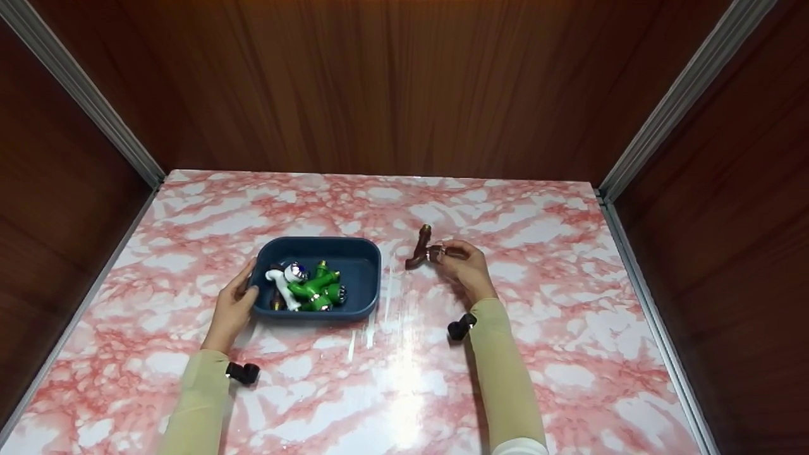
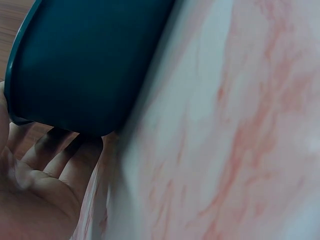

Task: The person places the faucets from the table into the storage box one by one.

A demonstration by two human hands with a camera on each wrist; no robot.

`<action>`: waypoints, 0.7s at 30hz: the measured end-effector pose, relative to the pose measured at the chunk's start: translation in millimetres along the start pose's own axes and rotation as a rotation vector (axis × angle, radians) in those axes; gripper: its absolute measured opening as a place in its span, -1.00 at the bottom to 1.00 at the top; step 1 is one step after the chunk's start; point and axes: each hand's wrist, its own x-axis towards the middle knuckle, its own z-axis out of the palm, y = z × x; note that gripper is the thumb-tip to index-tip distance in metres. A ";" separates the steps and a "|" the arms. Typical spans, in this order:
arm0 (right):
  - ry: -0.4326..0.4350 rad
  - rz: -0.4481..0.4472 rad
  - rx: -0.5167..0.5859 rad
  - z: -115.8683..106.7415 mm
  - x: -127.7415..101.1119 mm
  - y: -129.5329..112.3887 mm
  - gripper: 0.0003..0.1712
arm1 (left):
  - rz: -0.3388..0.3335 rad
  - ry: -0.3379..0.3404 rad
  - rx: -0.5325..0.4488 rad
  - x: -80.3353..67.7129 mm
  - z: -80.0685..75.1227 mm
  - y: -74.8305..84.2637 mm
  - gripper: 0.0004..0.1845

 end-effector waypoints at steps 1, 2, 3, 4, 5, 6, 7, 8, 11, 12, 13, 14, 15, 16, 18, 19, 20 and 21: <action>0.001 -0.003 -0.001 -0.1 -0.3 -0.2 -0.46 | 0.006 -0.001 0.007 0.3 -0.1 0.0 -0.42; -0.001 -0.004 -0.004 -0.3 -0.6 -0.5 -0.46 | 0.010 -0.001 0.012 0.4 0.0 0.2 -0.42; -0.003 -0.006 -0.011 -0.5 -1.1 -0.9 -0.46 | 0.015 -0.001 0.015 0.4 -0.1 0.3 -0.42; -0.006 -0.011 -0.023 -0.6 -1.5 -1.3 -0.46 | 0.017 0.000 0.019 0.4 -0.1 0.4 -0.42; -0.010 -0.013 -0.033 -0.8 -2.0 -1.8 -0.47 | 0.020 -0.001 0.021 0.4 -0.2 0.4 -0.42; -0.011 -0.013 -0.041 -0.9 -2.4 -2.3 -0.46 | 0.018 -0.001 0.019 0.0 -0.3 0.6 -0.42; -0.007 -0.010 -0.045 -0.9 -2.7 -2.3 -0.47 | 0.018 -0.002 0.018 -0.2 -0.2 0.7 -0.42; -0.006 -0.003 -0.046 -1.0 -3.2 -2.5 -0.47 | 0.018 0.003 0.017 1.5 -0.1 -4.3 -0.42; -0.002 0.017 -0.029 -1.0 -4.8 -3.1 -0.46 | 0.020 0.007 0.016 5.3 0.1 -13.6 -0.41; 0.000 0.022 -0.022 -0.8 -5.4 -3.3 -0.46 | 0.021 0.008 0.011 5.4 0.1 -14.2 -0.41; -0.001 0.026 -0.015 -0.5 -5.9 -3.5 -0.46 | 0.021 0.007 0.010 6.0 0.2 -14.7 -0.41; -0.007 0.026 -0.008 -0.3 -6.5 -4.0 -0.45 | 0.018 0.007 0.012 6.2 0.2 -14.5 -0.40; -0.015 0.019 -0.004 0.0 -6.9 -4.4 -0.46 | 0.014 0.002 0.012 4.1 0.2 -9.2 -0.41; -0.025 0.011 0.000 0.3 -7.2 -4.6 -0.46 | 0.008 -0.004 0.012 1.9 0.0 -3.9 -0.41; -0.040 -0.006 0.017 0.7 -7.3 -4.6 -0.47 | 0.007 -0.007 0.014 -0.1 0.0 0.7 -0.42; -0.050 -0.012 0.028 0.9 -7.3 -4.2 -0.47 | 0.006 -0.008 0.016 -0.3 0.0 1.2 -0.42; -0.059 -0.017 0.033 0.8 -7.2 -3.7 -0.47 | 0.007 -0.008 0.013 -0.4 0.1 1.0 -0.42; -0.067 -0.021 0.033 0.6 -7.2 -3.0 -0.47 | 0.010 -0.008 0.011 -0.4 0.0 0.3 -0.42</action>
